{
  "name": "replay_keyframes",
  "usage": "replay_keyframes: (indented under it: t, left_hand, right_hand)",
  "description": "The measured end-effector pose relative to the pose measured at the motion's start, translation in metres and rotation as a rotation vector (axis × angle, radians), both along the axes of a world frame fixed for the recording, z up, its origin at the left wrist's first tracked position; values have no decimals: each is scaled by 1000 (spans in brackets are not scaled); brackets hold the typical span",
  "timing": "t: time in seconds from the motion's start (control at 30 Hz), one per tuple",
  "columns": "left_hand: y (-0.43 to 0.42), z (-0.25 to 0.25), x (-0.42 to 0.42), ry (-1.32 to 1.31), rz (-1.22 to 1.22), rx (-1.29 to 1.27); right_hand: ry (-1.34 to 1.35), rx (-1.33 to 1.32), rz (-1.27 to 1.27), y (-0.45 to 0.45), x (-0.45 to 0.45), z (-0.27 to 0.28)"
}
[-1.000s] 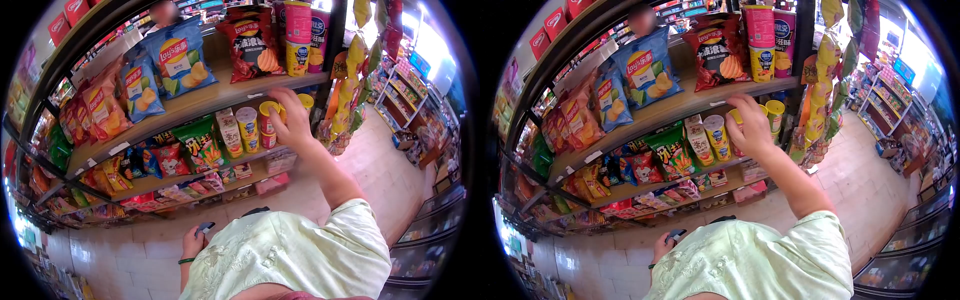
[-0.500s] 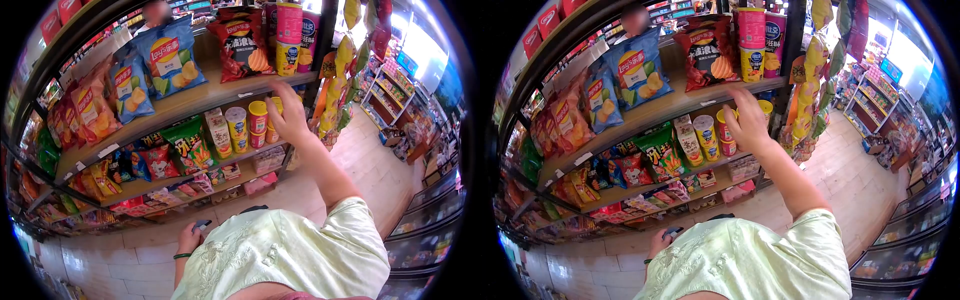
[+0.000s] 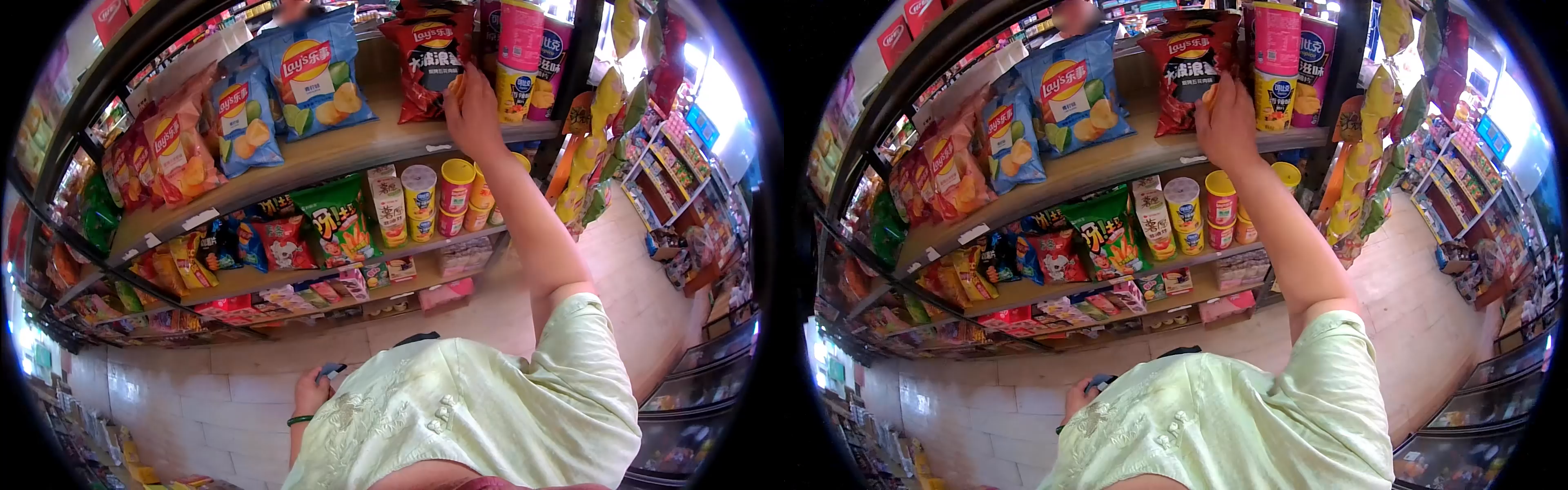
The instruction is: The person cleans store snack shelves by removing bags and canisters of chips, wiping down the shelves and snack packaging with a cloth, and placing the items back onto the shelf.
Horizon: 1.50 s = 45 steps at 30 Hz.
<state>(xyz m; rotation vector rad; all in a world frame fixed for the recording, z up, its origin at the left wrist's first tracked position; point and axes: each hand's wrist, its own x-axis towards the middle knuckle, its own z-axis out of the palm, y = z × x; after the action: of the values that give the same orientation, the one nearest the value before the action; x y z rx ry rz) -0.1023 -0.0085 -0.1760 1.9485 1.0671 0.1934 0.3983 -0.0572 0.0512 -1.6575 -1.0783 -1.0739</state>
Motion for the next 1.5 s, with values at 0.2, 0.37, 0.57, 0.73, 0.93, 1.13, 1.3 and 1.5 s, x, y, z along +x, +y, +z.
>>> replay_keyframes:
  t: [0.2, 0.37, 0.57, 0.73, 0.93, 1.13, 1.3, 1.5]
  left_hand:
    - [0, -46, -20, -11, 78, -29]
    - [7, -56, -21, 99, -64, 173]
    - [18, -85, -22, 64, -70, 104]
    - [8, -61, -8, 121, -64, 77]
    - [7, -75, -15, 156, -134, 193]
    - [4, -67, -13, 130, -122, 164]
    - [-6, -53, -9, 71, -51, 111]
    - [-18, 2, 4, 210, 23, -58]
  right_hand:
    - [240, -108, -111, 5, -16, 17]
    - [272, -159, -170, 11, -16, 27]
    - [300, 53, -98, 29, 17, 34]
    - [609, 29, 2, 31, 38, 51]
    - [770, 104, 280, 35, 56, 53]
    - [1080, 212, 702, 36, 44, 59]
    - [858, 247, 740, 33, 31, 64]
    - [705, 396, 725, 9, -15, 78]
